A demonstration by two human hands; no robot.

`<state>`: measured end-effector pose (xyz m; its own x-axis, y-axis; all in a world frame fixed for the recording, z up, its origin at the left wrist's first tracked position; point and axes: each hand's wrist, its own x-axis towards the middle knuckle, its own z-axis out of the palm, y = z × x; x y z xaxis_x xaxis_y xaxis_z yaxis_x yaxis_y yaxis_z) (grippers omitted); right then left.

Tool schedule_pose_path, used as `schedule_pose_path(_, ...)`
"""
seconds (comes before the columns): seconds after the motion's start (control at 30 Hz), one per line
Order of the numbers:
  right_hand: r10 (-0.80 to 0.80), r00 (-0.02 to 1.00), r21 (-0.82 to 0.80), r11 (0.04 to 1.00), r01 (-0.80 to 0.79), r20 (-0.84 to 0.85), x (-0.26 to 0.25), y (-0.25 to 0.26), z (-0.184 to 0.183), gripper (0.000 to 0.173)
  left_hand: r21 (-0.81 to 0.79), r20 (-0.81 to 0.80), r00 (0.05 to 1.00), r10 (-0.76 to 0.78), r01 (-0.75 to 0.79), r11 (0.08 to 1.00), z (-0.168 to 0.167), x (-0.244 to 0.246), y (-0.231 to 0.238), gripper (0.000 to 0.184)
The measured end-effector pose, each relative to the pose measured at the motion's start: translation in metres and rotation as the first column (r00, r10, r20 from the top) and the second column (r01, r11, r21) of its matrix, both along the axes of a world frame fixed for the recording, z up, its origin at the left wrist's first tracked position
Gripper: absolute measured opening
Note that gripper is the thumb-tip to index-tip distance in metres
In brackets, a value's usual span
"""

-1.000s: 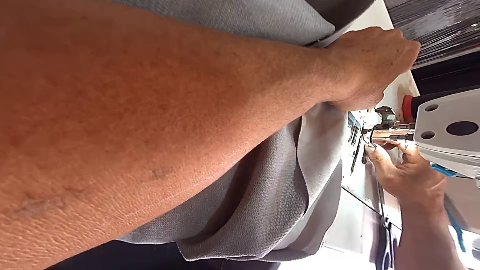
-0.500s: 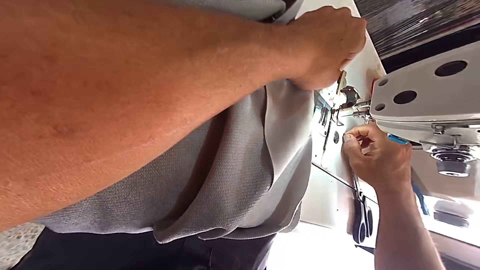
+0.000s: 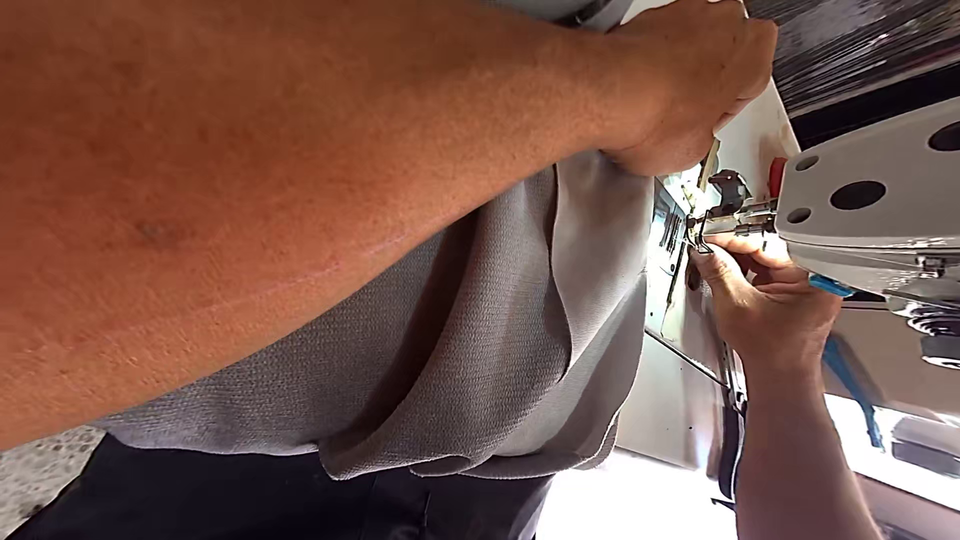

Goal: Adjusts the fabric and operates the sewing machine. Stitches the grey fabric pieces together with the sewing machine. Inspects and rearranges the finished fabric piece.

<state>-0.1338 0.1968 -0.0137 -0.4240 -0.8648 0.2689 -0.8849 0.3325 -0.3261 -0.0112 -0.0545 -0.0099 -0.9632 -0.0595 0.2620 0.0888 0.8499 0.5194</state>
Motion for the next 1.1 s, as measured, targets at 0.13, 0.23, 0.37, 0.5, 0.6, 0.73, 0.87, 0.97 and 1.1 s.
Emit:
schedule_pose_path(0.13, 0.05, 0.974, 0.101, 0.995, -0.028, -0.22, -0.003, 0.009, 0.0, 0.026, -0.013, -0.253, 0.944, -0.21, 0.214, 0.977, -0.046, -0.052, -0.042, 0.017)
schedule_pose_path(0.23, 0.043, 0.954, 0.129, 0.992, -0.005, -0.297, -0.003, 0.017, 0.0, 0.027, 0.068, -0.282, 0.916, -0.287, 0.317, 0.946, -0.07, -0.093, -0.067, 0.017)
schedule_pose_path(0.37, -0.094, 0.949, 0.027, 0.994, 0.107, -0.302, -0.005, 0.031, 0.003, 0.03, 0.044, -0.236, 0.936, -0.262, 0.28, 0.959, -0.05, -0.071, -0.052, 0.017)
schedule_pose_path(0.5, -0.077, 0.957, -0.013, 0.997, 0.076, -0.278, 0.012, 0.034, 0.01, 0.031, 0.034, 0.003, 1.0, 0.004, -0.004, 0.999, -0.001, -0.001, 0.001, 0.02)
schedule_pose_path(0.6, -0.049, 0.981, 0.01, 0.999, 0.052, -0.188, 0.016, 0.033, 0.011, 0.03, 0.057, -0.047, 0.997, -0.056, 0.059, 0.997, -0.015, -0.014, -0.012, 0.019)
schedule_pose_path(0.73, -0.018, 0.994, 0.007, 1.0, 0.019, -0.111, 0.007, 0.032, 0.012, 0.024, 0.199, -0.205, 0.973, -0.104, 0.146, 0.969, -0.04, -0.039, -0.02, 0.02)
schedule_pose_path(0.87, 0.014, 0.994, 0.036, 0.999, -0.011, -0.104, 0.001, 0.031, 0.013, 0.024, 0.14, -0.068, 0.997, 0.044, -0.034, 0.99, -0.013, -0.008, 0.004, 0.025)
schedule_pose_path(0.97, 0.013, 0.996, 0.068, 0.998, -0.007, -0.087, 0.001, 0.026, 0.009, 0.025, 0.032, -0.026, 0.998, 0.054, -0.053, 0.998, -0.008, -0.004, 0.004, 0.026)
schedule_pose_path(1.1, 0.019, 0.992, 0.12, 0.993, -0.004, -0.126, 0.003, 0.017, 0.011, 0.027, -0.007, -0.011, 0.997, 0.079, -0.079, 0.997, -0.003, 0.0, 0.01, 0.027)
